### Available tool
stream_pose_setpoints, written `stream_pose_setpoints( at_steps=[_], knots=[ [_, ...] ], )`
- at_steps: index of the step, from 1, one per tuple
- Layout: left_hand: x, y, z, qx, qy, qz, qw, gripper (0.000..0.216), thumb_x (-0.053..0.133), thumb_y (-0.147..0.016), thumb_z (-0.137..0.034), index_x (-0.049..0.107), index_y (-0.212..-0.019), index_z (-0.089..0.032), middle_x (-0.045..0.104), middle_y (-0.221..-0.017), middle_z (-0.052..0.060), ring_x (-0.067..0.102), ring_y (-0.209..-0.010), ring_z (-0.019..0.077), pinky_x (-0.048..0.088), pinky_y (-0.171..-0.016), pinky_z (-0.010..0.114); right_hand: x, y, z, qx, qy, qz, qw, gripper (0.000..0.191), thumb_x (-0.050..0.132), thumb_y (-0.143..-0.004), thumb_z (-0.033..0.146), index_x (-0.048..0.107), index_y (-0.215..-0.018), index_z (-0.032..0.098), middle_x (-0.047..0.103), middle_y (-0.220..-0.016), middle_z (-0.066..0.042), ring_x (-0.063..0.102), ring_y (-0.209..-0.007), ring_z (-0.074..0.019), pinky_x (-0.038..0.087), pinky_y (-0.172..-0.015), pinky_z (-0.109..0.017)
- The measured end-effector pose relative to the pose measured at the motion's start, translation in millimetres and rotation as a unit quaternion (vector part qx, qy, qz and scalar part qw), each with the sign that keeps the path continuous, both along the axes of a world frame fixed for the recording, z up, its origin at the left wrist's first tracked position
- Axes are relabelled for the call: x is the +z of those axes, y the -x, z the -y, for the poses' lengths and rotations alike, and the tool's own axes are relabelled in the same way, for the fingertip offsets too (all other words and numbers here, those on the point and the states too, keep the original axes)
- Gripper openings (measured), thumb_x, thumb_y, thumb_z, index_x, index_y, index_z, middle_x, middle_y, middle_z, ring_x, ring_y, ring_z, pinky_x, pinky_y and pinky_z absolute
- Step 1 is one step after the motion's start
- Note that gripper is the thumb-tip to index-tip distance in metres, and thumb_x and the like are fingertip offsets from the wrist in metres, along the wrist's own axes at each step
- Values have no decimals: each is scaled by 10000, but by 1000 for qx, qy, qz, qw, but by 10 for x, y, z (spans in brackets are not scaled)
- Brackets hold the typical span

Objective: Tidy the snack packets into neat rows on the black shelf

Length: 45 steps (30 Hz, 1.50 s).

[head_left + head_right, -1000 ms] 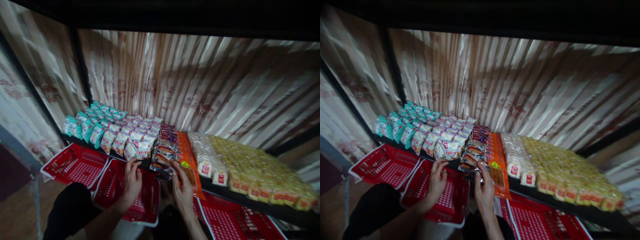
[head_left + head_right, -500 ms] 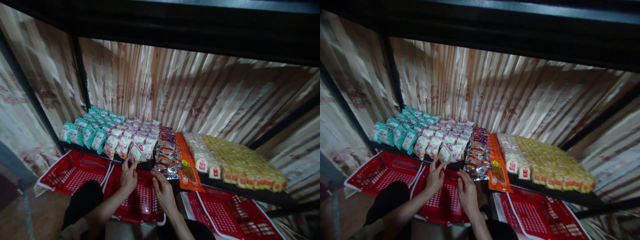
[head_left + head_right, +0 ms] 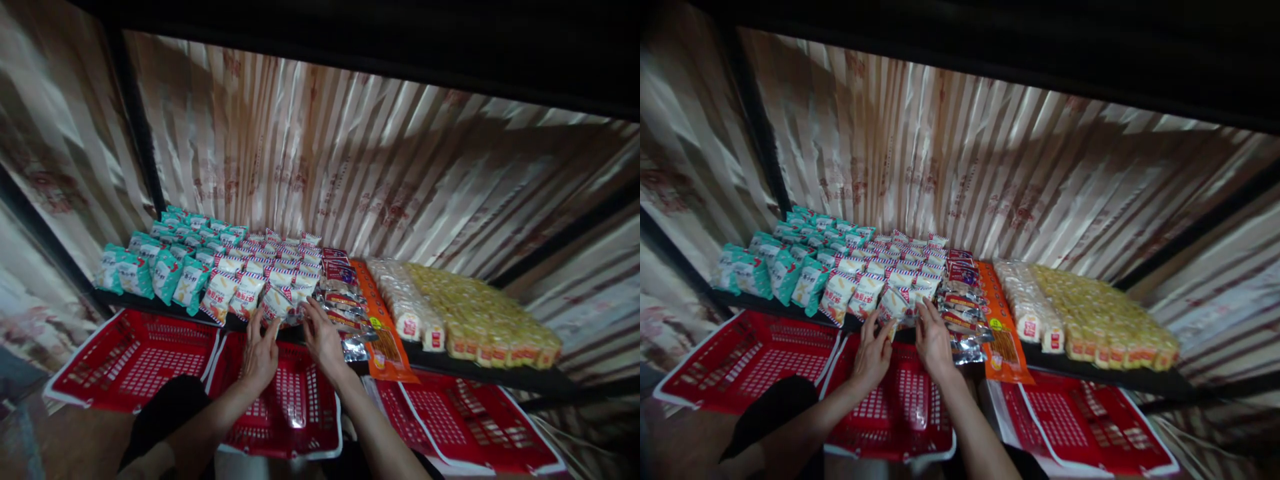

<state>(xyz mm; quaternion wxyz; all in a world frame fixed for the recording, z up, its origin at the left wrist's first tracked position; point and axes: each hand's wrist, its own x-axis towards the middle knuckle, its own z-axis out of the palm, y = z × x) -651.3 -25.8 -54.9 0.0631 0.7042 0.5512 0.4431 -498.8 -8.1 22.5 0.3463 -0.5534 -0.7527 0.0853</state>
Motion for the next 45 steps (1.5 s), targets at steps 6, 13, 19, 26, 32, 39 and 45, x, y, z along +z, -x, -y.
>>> stream_pose_setpoints(
  at_steps=[6, 13, 19, 26, 32, 39, 45],
  knots=[
    [128, 53, -96, -22, -28, -29, 999, 419, 400, -778, -24, 548, -1137, -180, 236, -1420, 112, 158, -1362, 283, 296, -1074, 485, 224, 71, -429, -2, 87, 117, 989, 573, 395, -796, 86, 386, -1355, 211, 353, -1435, -67, 495, -1192, -193, 429, -977, -301],
    [20, 108, -145, -42, -8, -23, 999, 407, 404, -828, -88, 497, -1210, -193, 207, -1432, 116, 188, -1357, 276, 316, -1069, 459, 273, 63, -654, -8, 108, 212, 971, 435, 417, -858, 183, 477, -1284, 249, 538, -1238, -71, 586, -1038, -186, 448, -870, -252],
    [-48, 200, -199, -25, -25, -17, 999, 446, 414, -841, -107, 439, -1275, -206, 293, -1389, 116, 292, -1314, 248, 376, -1035, 424, 288, 21, -744, -2, 114, 236, 965, 303, 457, -865, 209, 591, -1137, 212, 573, -1120, -81, 592, -969, -165, 438, -814, -226],
    [-77, 124, -201, 2, -43, -20, 999, 471, 424, -834, -94, 439, -1287, -220, 359, -1338, 111, 375, -1255, 235, 412, -1006, 400, 329, -17, -709, -8, 102, 239, 966, 264, 459, -875, 237, 610, -1089, 205, 590, -1081, -75, 594, -938, -152, 420, -783, -210],
    [-118, 89, -229, 20, -48, -31, 998, 471, 438, -825, -82, 459, -1272, -228, 368, -1295, 114, 395, -1218, 243, 469, -938, 383, 401, -49, -665, -19, 104, 270, 957, 249, 455, -881, 269, 622, -1055, 210, 608, -1031, -66, 597, -895, -153, 405, -735, -215],
    [-104, 13, -264, 62, -69, -41, 995, 420, 500, -809, -103, 509, -1217, -201, 305, -1346, 137, 267, -1303, 307, 421, -979, 455, 445, -104, -624, -28, 113, 269, 956, 243, 448, -884, 271, 628, -1038, 213, 622, -1022, -59, 612, -872, -157, 401, -714, -223],
    [-145, -26, -301, 65, -93, -62, 992, 399, 521, -807, -112, 523, -1195, -202, 279, -1380, 141, 232, -1327, 323, 376, -1014, 481, 469, -132, -640, -34, 114, 291, 949, 257, 435, -891, 294, 624, -1055, 233, 629, -1032, -50, 616, -887, -160, 405, -711, -227]
  ],
)
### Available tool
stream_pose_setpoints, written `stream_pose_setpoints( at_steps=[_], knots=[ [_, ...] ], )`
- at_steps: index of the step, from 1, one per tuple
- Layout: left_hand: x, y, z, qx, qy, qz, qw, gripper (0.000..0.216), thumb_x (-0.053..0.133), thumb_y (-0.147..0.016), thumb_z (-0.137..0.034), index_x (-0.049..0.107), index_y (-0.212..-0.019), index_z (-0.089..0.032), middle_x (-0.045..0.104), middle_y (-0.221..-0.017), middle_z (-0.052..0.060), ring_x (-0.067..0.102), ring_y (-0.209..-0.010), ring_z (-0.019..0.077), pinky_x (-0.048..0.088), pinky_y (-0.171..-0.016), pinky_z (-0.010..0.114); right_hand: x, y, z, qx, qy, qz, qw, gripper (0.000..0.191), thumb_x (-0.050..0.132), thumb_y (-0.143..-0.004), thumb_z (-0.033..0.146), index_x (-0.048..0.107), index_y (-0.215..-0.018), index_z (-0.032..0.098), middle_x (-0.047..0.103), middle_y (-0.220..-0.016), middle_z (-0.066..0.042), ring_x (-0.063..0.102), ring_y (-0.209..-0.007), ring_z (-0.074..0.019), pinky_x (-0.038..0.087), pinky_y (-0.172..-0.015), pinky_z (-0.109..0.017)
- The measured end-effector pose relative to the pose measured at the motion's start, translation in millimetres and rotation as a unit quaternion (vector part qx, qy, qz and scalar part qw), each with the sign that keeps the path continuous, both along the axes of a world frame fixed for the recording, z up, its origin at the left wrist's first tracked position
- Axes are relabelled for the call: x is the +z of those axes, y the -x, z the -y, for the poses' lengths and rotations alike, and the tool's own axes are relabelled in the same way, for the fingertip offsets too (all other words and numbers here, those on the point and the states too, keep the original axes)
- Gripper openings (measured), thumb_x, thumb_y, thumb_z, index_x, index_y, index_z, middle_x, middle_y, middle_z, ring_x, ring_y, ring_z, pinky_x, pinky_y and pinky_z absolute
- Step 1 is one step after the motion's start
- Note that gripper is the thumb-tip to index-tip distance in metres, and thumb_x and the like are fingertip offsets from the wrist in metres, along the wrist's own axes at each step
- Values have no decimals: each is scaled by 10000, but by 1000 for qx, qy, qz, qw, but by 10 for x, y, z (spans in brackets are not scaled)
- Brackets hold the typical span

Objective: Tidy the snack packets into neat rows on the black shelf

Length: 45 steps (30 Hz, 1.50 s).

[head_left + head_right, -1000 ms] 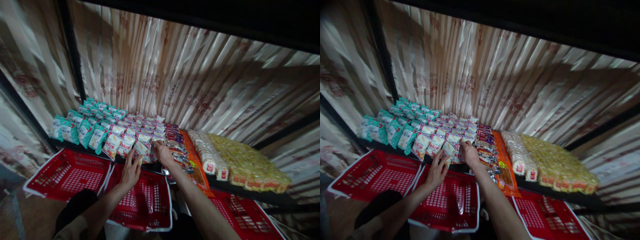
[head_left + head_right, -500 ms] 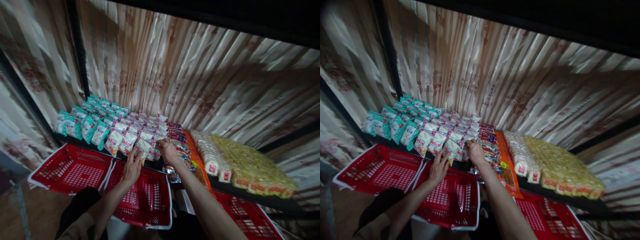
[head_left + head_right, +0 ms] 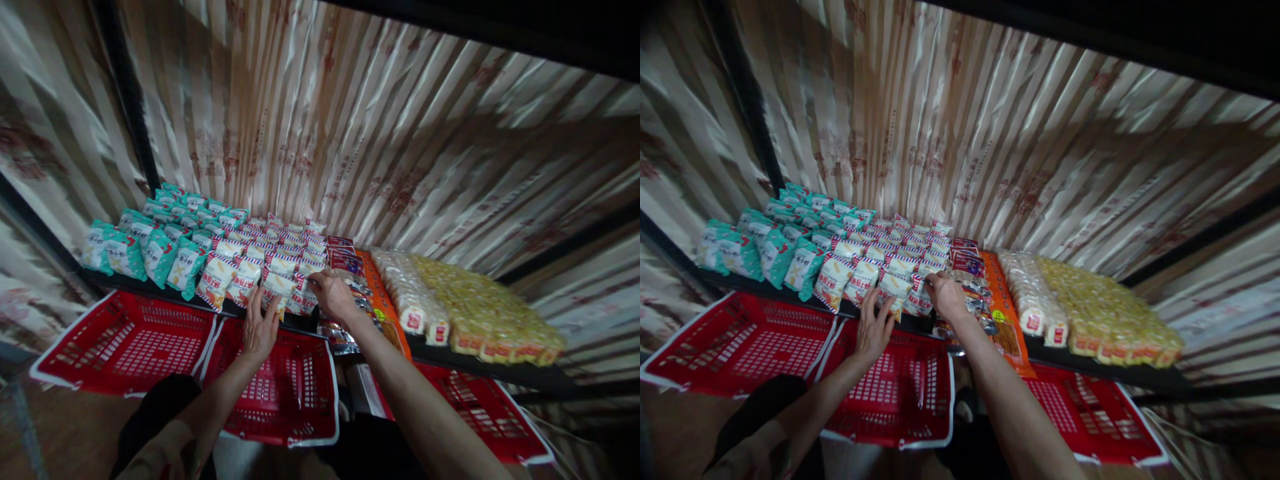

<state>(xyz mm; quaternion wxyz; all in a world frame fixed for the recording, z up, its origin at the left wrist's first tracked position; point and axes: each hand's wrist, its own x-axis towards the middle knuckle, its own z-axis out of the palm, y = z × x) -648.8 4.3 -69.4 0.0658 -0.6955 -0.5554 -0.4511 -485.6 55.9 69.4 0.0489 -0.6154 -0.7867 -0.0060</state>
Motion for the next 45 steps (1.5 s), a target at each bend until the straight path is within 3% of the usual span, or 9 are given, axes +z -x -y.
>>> stream_pose_setpoints(
  at_steps=[28, 32, 39, 45],
  knots=[
    [-158, -85, -111, 11, -31, -33, 999, 468, 542, -813, -120, 467, -1264, -219, 293, -1418, 143, 261, -1332, 307, 362, -1023, 479, -8, -49, -77, -1, -6, 48, 999, 264, 425, -895, 308, 620, -1058, 234, 623, -1062, -55, 609, -905, -173, 428, -722, -246],
    [-163, -89, -113, 14, -44, -35, 998, 475, 547, -811, -119, 462, -1263, -234, 280, -1416, 135, 260, -1328, 309, 375, -1011, 480, -36, -33, -52, 12, -23, 27, 999, 299, 435, -887, 287, 569, -1148, 230, 598, -1125, -63, 605, -916, -184, 444, -723, -258],
    [-134, -37, -72, -12, -65, -28, 997, 485, 555, -800, -81, 490, -1227, -301, 227, -1433, 82, 212, -1345, 307, 374, -1008, 486, -138, -3, 178, 13, -87, -35, 995, 393, 391, -886, 234, 464, -1272, 215, 496, -1246, -91, 594, -889, -185, 497, -689, -278],
    [-112, -60, 67, -37, -26, -26, 999, 374, 481, -829, -106, 534, -1175, -236, 335, -1347, 102, 280, -1308, 272, 379, -1020, 438, -449, 13, 530, 92, -113, -135, 980, 345, 385, -892, 247, 521, -1207, 206, 512, -1180, -104, 562, -987, -192, 512, -812, -311]
  ],
)
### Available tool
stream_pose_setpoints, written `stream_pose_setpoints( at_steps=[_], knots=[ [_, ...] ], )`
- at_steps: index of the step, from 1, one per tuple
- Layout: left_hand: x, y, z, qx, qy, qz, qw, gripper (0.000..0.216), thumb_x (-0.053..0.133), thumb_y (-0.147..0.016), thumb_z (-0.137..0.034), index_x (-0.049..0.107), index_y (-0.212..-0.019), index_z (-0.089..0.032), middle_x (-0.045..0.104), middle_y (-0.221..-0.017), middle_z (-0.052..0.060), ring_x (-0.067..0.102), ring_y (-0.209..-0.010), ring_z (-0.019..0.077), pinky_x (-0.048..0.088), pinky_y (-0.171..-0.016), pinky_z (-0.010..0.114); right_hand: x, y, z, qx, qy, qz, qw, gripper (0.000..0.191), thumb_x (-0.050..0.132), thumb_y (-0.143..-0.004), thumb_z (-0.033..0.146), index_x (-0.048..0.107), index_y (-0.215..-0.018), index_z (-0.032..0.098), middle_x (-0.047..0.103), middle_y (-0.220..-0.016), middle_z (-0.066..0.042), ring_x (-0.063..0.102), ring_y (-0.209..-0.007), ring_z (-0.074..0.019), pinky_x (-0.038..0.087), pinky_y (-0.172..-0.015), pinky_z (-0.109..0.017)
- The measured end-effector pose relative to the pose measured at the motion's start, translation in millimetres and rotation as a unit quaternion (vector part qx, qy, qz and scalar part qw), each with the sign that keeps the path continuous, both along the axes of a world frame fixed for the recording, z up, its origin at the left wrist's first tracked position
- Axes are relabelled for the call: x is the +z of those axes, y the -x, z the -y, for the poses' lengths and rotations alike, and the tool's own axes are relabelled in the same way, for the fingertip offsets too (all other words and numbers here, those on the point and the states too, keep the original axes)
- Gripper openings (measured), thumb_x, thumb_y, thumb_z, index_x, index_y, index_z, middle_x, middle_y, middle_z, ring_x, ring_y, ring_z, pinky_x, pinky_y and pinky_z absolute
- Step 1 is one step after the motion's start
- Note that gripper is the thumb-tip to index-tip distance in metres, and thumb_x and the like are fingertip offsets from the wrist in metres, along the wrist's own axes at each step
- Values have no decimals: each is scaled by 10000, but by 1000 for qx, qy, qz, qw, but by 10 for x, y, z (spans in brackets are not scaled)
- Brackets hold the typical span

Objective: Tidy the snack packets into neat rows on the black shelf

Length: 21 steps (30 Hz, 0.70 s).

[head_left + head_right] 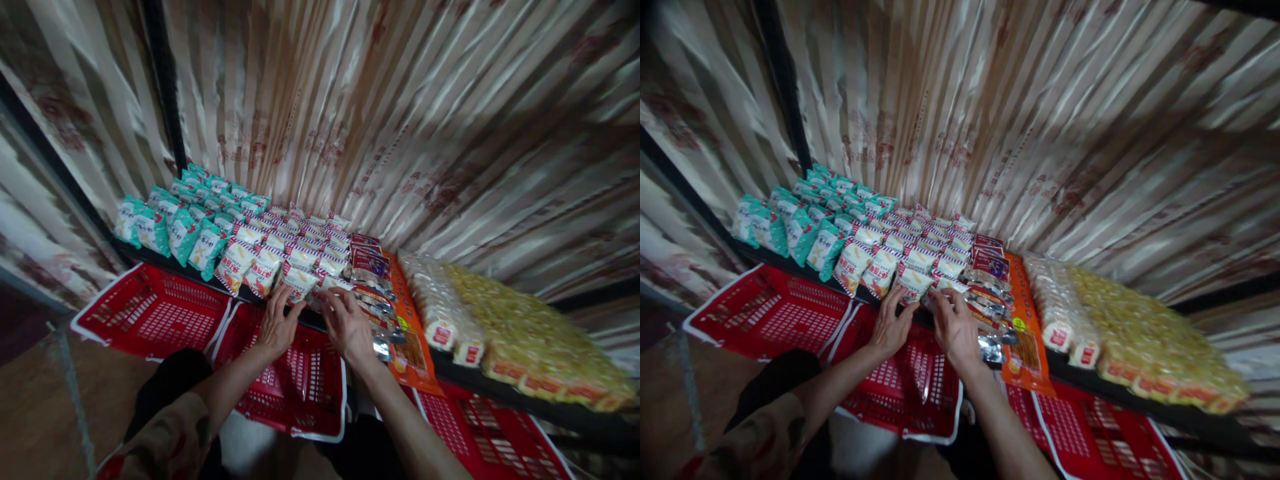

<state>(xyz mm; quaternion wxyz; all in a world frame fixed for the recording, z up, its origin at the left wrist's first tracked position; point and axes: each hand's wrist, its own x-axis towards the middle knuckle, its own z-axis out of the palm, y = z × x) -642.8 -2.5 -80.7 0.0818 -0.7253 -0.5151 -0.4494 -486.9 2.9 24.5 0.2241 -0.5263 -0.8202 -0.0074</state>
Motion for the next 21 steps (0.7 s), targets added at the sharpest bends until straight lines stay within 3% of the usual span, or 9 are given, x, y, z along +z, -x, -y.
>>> stream_pose_setpoints(
  at_steps=[7, 13, 21],
  knots=[
    [-49, -9, 22, -9, 120, -17, 993, 466, 412, -824, -120, 448, -1280, -203, 473, -1248, 107, 405, -1192, 245, 432, -962, 417, -289, 90, 66, 76, 31, -56, 995, 356, 395, -876, 212, 537, -1203, 210, 476, -1280, -107, 488, -1166, -206, 451, -978, -387],
    [-39, 10, 24, -26, 120, -23, 992, 510, 420, -810, -113, 415, -1315, -185, 460, -1283, 104, 379, -1215, 247, 399, -1000, 403, -413, 138, 122, 77, 50, -86, 992, 335, 412, -866, 213, 565, -1163, 191, 492, -1273, -114, 484, -1186, -206, 428, -1008, -401],
    [96, 26, 123, -40, 142, 10, 989, 585, 398, -739, -24, 438, -1294, -207, 508, -1250, 81, 422, -1183, 217, 444, -955, 351, -801, 235, 560, 57, 91, -149, 983, 347, 421, -860, 222, 573, -1171, 238, 531, -1257, -87, 526, -1152, -203, 477, -961, -373]
  ],
)
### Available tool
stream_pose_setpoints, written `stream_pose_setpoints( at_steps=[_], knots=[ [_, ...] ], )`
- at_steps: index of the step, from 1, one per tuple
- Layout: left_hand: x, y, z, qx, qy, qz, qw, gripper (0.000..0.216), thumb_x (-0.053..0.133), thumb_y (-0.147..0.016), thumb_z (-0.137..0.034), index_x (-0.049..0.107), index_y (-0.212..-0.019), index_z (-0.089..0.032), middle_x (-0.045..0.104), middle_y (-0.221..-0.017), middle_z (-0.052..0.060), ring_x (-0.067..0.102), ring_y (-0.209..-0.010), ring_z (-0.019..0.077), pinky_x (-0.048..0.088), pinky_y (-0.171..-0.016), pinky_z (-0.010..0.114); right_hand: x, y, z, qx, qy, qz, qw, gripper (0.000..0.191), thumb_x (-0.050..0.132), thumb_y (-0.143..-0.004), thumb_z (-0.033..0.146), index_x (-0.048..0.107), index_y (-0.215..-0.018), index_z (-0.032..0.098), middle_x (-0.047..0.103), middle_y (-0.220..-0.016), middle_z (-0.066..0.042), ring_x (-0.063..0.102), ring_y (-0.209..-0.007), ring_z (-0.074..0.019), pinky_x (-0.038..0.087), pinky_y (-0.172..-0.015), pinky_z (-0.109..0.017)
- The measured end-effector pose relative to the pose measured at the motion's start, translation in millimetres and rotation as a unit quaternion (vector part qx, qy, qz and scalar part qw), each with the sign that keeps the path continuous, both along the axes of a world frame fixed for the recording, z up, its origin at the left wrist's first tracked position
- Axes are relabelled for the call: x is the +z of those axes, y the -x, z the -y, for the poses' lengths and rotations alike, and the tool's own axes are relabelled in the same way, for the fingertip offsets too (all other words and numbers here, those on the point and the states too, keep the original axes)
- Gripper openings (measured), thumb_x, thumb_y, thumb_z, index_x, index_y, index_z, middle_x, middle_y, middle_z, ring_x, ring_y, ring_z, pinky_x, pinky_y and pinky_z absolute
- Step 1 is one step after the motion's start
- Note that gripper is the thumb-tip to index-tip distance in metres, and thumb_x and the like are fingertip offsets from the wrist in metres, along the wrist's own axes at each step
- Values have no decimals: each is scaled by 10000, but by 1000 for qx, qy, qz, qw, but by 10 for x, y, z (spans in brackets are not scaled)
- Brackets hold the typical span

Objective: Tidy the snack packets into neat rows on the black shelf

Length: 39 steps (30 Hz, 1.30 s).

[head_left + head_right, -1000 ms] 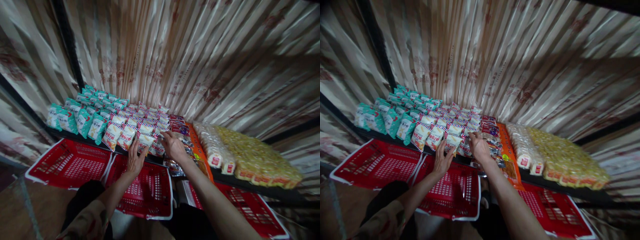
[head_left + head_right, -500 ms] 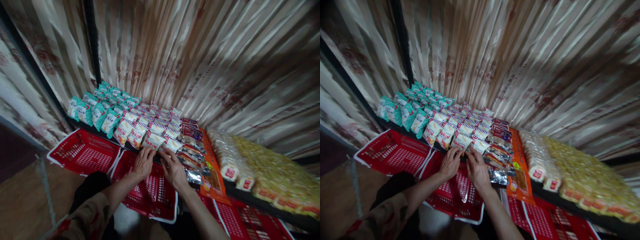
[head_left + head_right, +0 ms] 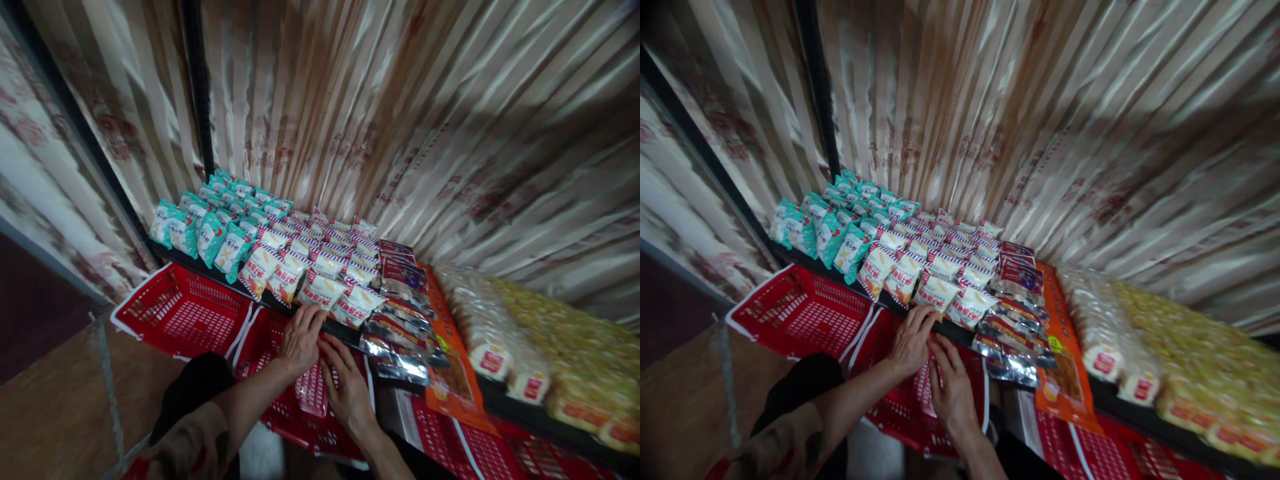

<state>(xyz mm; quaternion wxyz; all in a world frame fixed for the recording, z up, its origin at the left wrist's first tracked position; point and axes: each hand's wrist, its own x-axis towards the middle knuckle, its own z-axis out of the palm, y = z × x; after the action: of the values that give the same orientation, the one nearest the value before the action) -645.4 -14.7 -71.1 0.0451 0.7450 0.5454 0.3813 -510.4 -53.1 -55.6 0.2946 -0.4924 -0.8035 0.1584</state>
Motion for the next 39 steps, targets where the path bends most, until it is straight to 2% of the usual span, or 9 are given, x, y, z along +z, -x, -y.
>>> stream_pose_setpoints(
  at_steps=[7, 16, 23, 27, 30, 34, 39],
  knots=[
    [102, -16, 109, -23, -30, 34, 999, 487, 421, -742, -34, 509, -1196, -187, 519, -1172, 96, 450, -1107, 227, 456, -935, 379, -100, 89, 374, -66, -9, -39, 997, 436, 403, -865, 207, 455, -1296, 239, 545, -1257, -85, 511, -1174, -187, 476, -957, -359],
    [56, -49, 370, -45, -41, 74, 995, 444, 406, -734, 15, 536, -1129, -140, 499, -1139, 115, 466, -1073, 218, 467, -929, 390, -123, 15, 857, -173, 1, -80, 982, 314, 423, -871, 275, 607, -1120, 226, 599, -1169, -99, 564, -1103, -199, 494, -926, -356],
    [-91, 50, 706, -100, -11, 76, 992, 474, 404, -685, 48, 554, -1094, -138, 475, -1207, 121, 467, -1127, 230, 459, -954, 423, -347, 27, 1408, -251, -10, -118, 961, 290, 466, -840, 313, 649, -1042, 214, 656, -1078, -98, 621, -1013, -216, 534, -853, -346],
    [-105, 164, 889, -106, 27, 96, 989, 464, 393, -680, 56, 567, -1060, -146, 458, -1251, 113, 469, -1165, 219, 438, -990, 417, -432, 136, 1662, -293, 9, -155, 943, 308, 472, -822, 352, 668, -1000, 195, 677, -1033, -93, 645, -957, -213, 539, -830, -314],
    [-31, 279, 1034, -130, 46, 117, 984, 451, 385, -700, 47, 570, -1054, -163, 432, -1292, 105, 488, -1158, 198, 448, -983, 386, -405, 260, 1778, -286, 25, -182, 940, 326, 476, -819, 377, 668, -1011, 197, 672, -1050, -91, 653, -931, -202, 546, -802, -280],
    [189, 533, 1222, -157, 64, 136, 976, 441, 374, -713, 40, 572, -1036, -185, 425, -1316, 92, 525, -1113, 173, 452, -976, 372, -310, 432, 1821, -291, 26, -194, 936, 346, 498, -804, 428, 673, -998, 202, 671, -1052, -94, 640, -961, -220, 530, -844, -315],
    [425, 959, 1403, -142, 81, 143, 976, 394, 375, -729, 27, 590, -997, -165, 412, -1334, 115, 545, -1082, 168, 429, -994, 358, -240, 690, 1835, -286, 30, -214, 934, 403, 501, -788, 486, 669, -994, 183, 674, -1033, -111, 631, -976, -242, 526, -849, -350]
  ],
)
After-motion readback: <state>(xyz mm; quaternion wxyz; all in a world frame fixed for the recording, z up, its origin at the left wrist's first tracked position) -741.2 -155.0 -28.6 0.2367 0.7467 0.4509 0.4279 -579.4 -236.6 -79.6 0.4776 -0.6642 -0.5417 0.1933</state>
